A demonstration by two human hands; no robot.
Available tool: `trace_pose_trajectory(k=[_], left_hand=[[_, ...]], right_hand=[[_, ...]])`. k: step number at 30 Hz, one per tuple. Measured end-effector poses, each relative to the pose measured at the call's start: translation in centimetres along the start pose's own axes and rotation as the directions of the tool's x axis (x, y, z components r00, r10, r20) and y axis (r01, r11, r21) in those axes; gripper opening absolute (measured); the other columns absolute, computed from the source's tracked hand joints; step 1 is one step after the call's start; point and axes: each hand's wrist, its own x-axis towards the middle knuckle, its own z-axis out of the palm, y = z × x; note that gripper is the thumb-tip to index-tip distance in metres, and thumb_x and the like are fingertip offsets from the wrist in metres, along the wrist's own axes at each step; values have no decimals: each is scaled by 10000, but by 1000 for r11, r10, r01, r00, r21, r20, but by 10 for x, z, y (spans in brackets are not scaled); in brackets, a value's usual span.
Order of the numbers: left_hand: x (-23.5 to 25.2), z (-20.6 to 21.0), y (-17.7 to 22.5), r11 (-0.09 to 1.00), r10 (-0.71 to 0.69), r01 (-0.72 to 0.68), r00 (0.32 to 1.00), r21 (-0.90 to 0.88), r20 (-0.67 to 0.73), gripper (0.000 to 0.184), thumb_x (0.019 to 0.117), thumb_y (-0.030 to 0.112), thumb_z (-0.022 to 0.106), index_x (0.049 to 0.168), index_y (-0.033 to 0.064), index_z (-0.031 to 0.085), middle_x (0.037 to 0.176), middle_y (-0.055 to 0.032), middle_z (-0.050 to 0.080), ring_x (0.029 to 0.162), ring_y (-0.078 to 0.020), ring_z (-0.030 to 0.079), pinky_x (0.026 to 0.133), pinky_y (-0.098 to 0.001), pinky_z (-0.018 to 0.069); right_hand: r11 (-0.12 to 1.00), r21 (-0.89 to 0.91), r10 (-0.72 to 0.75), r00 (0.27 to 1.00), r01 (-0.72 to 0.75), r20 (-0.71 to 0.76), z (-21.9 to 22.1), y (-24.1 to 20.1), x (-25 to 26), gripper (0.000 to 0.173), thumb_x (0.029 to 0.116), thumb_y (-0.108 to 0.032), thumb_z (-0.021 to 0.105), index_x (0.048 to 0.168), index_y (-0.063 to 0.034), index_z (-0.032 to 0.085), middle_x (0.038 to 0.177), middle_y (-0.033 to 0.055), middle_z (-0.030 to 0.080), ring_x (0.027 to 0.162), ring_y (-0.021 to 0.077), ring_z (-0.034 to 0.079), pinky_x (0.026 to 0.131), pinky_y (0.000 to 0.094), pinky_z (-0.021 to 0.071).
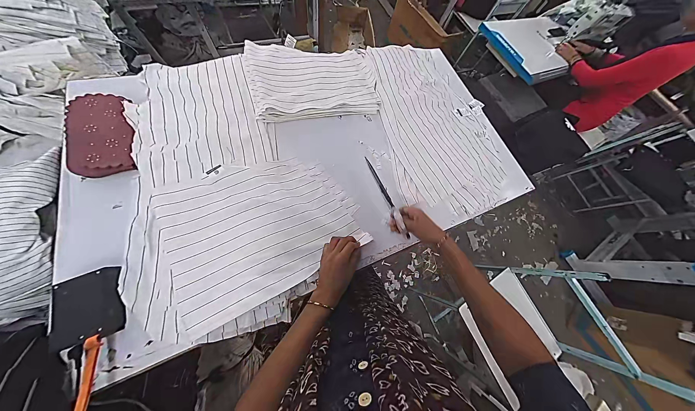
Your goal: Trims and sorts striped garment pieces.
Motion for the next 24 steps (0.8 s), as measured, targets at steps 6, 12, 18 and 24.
trace_pose_trajectory(k=[6,12,18,24], left_hand=[[0,1,-1,999,-16,16,1000,-37,-5,139,914,137,693,919,33,784,1040,-140,755,996,-366,700,815,-522,537],[-2,-1,0,1000,12,-12,1000,-22,13,145,924,145,683,958,76,806,1062,-114,757,1000,-353,695,815,-515,524],[-1,-1,-2,999,31,-30,999,-13,16,154,927,137,668,970,104,813,1085,-104,756,997,-341,697,817,-506,521],[-1,-1,-2,999,32,-32,999,-9,20,154,931,138,664,964,101,810,1086,-103,756,993,-340,699,813,-503,524]], right_hand=[[876,461,132,990,-144,59,74,78,-143,201,1046,-232,481,899,-132,575,571,-126,518,450,-21,484,455,160,430],[895,410,146,984,-175,101,103,78,-152,172,1037,-192,528,882,-136,575,656,-148,489,573,-63,467,585,141,423],[894,385,185,972,-229,148,100,65,-119,187,1048,-236,568,904,-118,556,646,-114,480,549,-38,456,564,148,414],[941,255,197,972,-224,126,99,63,-121,203,1034,-266,596,952,-81,582,692,-89,512,616,-21,497,627,184,440]])
